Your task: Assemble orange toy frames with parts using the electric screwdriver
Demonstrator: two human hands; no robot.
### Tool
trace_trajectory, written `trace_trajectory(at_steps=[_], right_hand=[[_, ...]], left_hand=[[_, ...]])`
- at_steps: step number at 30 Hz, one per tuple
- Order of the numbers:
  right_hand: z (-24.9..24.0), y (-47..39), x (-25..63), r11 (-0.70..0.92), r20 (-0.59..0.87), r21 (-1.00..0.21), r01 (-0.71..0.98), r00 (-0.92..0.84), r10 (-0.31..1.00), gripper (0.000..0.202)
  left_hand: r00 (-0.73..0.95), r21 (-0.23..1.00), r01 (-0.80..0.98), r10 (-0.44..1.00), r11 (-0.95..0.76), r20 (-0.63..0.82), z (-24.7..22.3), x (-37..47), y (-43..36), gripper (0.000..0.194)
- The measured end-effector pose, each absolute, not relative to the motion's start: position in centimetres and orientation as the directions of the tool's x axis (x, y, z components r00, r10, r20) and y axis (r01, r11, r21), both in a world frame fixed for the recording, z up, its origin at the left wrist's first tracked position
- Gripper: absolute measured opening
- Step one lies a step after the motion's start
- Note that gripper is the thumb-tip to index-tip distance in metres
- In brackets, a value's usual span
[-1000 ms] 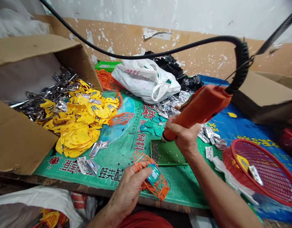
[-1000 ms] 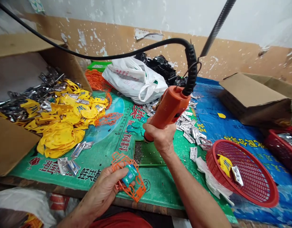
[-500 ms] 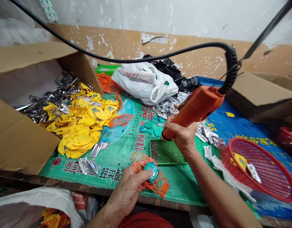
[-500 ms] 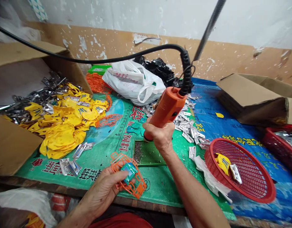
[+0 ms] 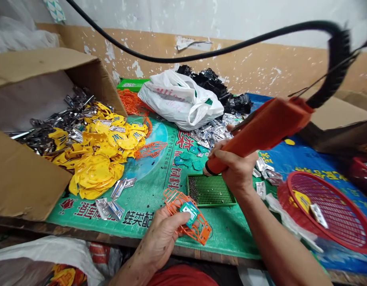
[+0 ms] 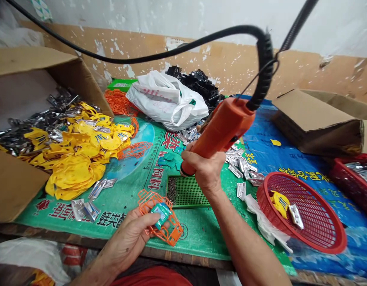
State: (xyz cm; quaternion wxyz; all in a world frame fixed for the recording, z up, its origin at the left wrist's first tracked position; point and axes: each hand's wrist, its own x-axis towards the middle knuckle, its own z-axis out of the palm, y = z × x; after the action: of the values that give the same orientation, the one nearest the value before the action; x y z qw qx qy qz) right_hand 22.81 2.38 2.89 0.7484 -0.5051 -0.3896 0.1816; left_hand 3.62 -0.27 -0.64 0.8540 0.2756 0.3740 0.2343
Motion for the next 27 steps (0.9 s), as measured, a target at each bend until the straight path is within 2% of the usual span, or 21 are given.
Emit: trace_trajectory(at_steps=[7,27], right_hand=[[2.17,2.92,22.07,0.364,0.32,-0.929,0.073,0.653,0.687,0.014],[2.3,2.9,21.85,0.287,0.302,-0.949,0.134,0.658,0.69,0.013]], left_hand=[[0.639,0.678,-0.186,0.612,0.711,-0.466,-1.06,3.35,-0.45,0.024],[0.63,0.642,-0.175,0.586,0.746,-0.51,-0.84,3.62,-0.43,0.03]])
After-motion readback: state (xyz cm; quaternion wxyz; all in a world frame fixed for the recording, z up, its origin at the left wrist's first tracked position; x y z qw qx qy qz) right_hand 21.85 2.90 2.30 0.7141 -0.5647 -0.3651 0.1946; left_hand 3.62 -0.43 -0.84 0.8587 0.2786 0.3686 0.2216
